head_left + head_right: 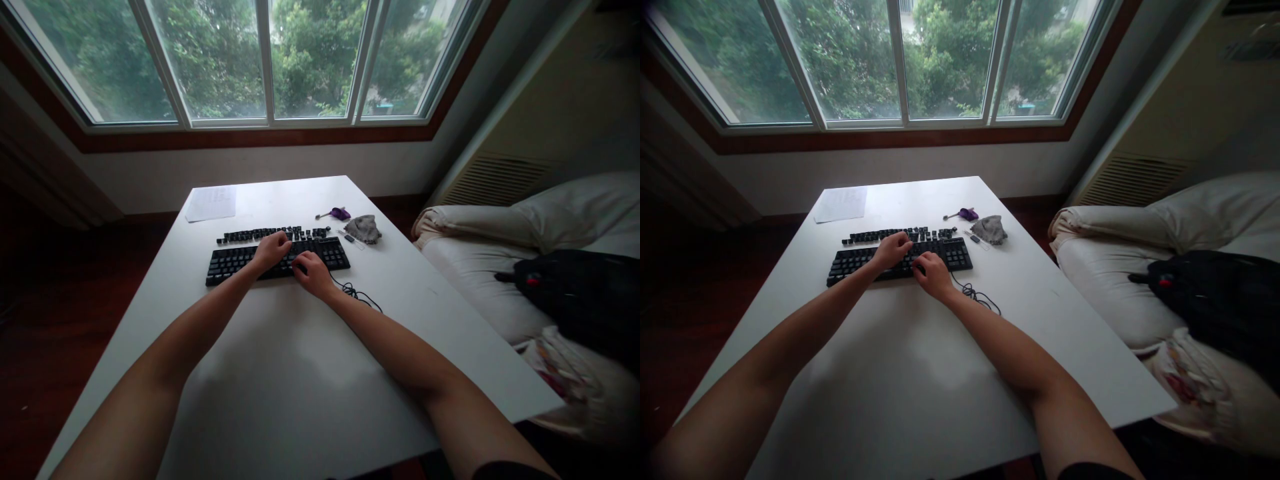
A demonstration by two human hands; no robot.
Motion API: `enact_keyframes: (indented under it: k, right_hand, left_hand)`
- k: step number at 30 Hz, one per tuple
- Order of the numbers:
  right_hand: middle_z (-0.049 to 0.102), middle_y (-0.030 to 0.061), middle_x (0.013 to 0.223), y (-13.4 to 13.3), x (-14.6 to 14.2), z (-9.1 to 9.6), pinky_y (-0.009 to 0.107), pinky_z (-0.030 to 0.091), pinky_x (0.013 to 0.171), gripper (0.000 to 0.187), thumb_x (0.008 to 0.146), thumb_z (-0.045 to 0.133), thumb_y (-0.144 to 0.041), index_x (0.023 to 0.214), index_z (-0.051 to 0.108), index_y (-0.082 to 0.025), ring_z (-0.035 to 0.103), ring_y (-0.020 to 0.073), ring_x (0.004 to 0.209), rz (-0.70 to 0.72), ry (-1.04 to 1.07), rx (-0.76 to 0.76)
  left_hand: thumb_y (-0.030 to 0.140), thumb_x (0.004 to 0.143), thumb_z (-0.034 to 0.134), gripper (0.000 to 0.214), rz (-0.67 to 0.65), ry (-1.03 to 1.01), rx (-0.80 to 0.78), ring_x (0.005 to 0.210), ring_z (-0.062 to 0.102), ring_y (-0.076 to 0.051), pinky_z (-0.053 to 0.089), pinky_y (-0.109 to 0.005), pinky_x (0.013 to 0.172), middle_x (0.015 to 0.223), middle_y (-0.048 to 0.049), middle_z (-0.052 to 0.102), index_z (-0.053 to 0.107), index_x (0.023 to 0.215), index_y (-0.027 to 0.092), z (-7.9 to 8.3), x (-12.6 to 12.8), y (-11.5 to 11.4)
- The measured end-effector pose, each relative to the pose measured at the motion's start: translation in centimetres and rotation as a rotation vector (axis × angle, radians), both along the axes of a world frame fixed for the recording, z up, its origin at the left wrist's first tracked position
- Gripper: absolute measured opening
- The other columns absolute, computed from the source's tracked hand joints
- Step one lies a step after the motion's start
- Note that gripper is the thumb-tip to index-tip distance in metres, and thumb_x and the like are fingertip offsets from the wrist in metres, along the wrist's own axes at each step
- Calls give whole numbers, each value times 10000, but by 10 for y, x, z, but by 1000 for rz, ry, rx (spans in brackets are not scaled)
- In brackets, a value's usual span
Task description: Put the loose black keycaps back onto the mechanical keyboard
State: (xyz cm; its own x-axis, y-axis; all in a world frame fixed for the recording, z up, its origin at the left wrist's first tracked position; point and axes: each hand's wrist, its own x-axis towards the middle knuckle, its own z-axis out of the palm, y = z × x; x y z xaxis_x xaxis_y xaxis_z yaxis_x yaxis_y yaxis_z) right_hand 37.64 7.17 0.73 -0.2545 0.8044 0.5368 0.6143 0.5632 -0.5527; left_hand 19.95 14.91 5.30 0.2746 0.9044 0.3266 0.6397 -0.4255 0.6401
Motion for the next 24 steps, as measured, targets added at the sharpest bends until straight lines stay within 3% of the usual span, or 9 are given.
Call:
enact_keyframes:
  k: [3,6,9,14,17,20,22,24]
  right_hand:
    - [651,61,999,1,0,-2,359,446,921,79,916,622,-194,935,692,-224,572,223,993,4,0,9]
    - [649,62,1002,1,0,-2,355,443,920,86,916,616,-191,937,694,-222,568,223,996,4,-9,8]
    - [643,68,1010,1,-1,-1,357,443,921,90,916,614,-202,940,698,-223,564,229,1004,-2,-24,-8]
    - [646,69,1023,-1,0,3,364,442,935,96,915,610,-212,941,701,-227,565,233,1016,4,-17,-34]
    - [655,62,1005,1,2,7,351,448,926,92,918,602,-219,922,693,-222,579,221,1000,17,25,-50]
    - [660,51,955,6,3,12,323,460,859,121,929,573,-237,907,690,-213,597,199,931,9,95,-79]
    - [662,44,932,12,4,16,309,462,815,144,929,564,-258,913,697,-209,601,187,887,-14,139,-97]
    - [670,38,920,19,7,20,306,463,802,160,919,566,-284,909,707,-208,605,182,861,-48,176,-118]
  left_hand:
    - [445,841,580,393,-106,-415,-140,555,367,-107,299,-245,546,566,43,405,387,595,207,-4,17,2]
    - [459,830,558,391,-104,-670,-332,494,305,-89,249,-238,487,532,53,360,373,588,214,-8,31,3]
    - [440,808,546,365,-77,-708,-442,463,272,-85,227,-243,457,511,57,337,361,580,224,-15,39,5]
    - [431,806,556,365,-94,-679,-451,474,265,-90,230,-248,466,525,57,335,346,587,227,-18,39,5]
    - [437,832,560,353,-110,-626,-382,538,356,-112,316,-257,528,581,31,425,403,605,216,-16,28,-3]
    - [393,889,529,294,-64,-195,-26,725,514,-179,438,-322,714,712,-19,542,512,662,207,-18,8,-20]
    - [372,889,590,168,-20,76,184,1012,561,-258,442,-408,915,993,-78,635,638,873,212,-22,-7,-33]
    - [399,870,657,310,-21,257,261,1177,524,-312,405,-466,1018,1213,-110,614,649,1130,231,-26,-20,-44]
